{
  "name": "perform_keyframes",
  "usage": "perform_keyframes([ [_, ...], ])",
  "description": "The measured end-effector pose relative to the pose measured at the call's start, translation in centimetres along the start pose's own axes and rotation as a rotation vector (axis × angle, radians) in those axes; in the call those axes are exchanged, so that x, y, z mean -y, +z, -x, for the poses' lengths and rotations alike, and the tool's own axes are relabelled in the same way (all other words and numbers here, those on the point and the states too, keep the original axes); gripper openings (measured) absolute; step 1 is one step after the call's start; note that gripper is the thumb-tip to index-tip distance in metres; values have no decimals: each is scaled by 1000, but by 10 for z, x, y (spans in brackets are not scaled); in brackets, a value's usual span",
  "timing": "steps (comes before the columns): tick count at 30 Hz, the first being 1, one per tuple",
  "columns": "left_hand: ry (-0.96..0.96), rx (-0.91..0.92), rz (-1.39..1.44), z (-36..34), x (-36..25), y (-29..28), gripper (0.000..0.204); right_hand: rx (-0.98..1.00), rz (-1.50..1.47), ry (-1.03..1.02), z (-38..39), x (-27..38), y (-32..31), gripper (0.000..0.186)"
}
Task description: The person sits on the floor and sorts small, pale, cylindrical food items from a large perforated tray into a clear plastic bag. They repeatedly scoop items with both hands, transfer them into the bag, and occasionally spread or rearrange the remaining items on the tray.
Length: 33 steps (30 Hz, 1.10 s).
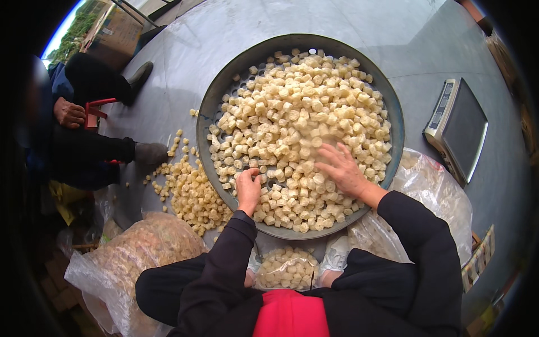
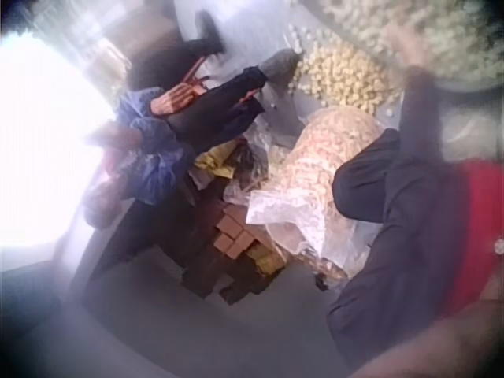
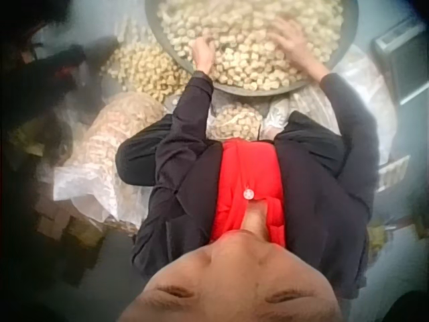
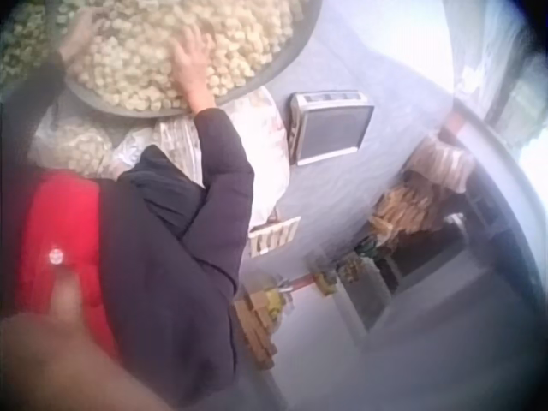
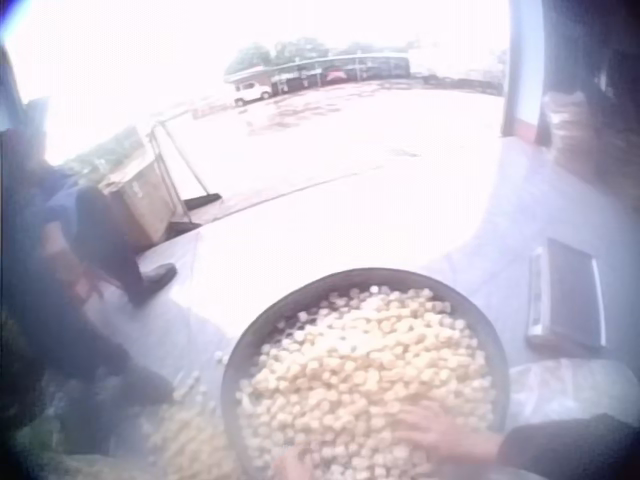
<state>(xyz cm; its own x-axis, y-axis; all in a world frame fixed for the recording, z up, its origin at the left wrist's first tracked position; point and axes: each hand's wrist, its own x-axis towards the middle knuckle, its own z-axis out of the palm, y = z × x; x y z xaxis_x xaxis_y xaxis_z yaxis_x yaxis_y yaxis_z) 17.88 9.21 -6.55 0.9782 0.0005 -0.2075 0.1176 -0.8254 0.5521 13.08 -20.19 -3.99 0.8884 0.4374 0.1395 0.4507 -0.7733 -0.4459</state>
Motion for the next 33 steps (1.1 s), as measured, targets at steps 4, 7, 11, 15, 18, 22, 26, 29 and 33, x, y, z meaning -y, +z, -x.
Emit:
perform_keyframes([
  [4, -18, -9, 56, -1, 0, 11, 13, -2, -29, 10, 0, -1, -1, 38],
  [7, 8, -50, -4, -3, -3, 13, 15, -3, -27, 13, 1, 0, -2, 36],
  [11, -47, -43, -54, -10, -8, 13, 19, 1, -7, 16, 0, 0, -1, 37],
  [15, -54, -62, -18, -4, -10, 15, 19, 2, -17, 16, 0, 0, -3, 38],
  [18, -21, -135, -8, 0, -7, 22, 18, 7, -7, 10, -2, 2, -3, 38],
  [22, 31, -88, -28, 1, -13, 20, 19, 8, -8, 17, 0, 1, -1, 38],
  [26, 202, -89, -73, -10, -12, 12, 17, 5, -2, 8, 1, -1, -2, 38],
  [29, 117, -79, 21, -13, -5, 16, 16, 7, 7, 3, 0, -1, -2, 38],
  [33, 51, -78, 147, -17, 5, 20, 12, 11, 11, 1, -1, 0, -1, 38],
])
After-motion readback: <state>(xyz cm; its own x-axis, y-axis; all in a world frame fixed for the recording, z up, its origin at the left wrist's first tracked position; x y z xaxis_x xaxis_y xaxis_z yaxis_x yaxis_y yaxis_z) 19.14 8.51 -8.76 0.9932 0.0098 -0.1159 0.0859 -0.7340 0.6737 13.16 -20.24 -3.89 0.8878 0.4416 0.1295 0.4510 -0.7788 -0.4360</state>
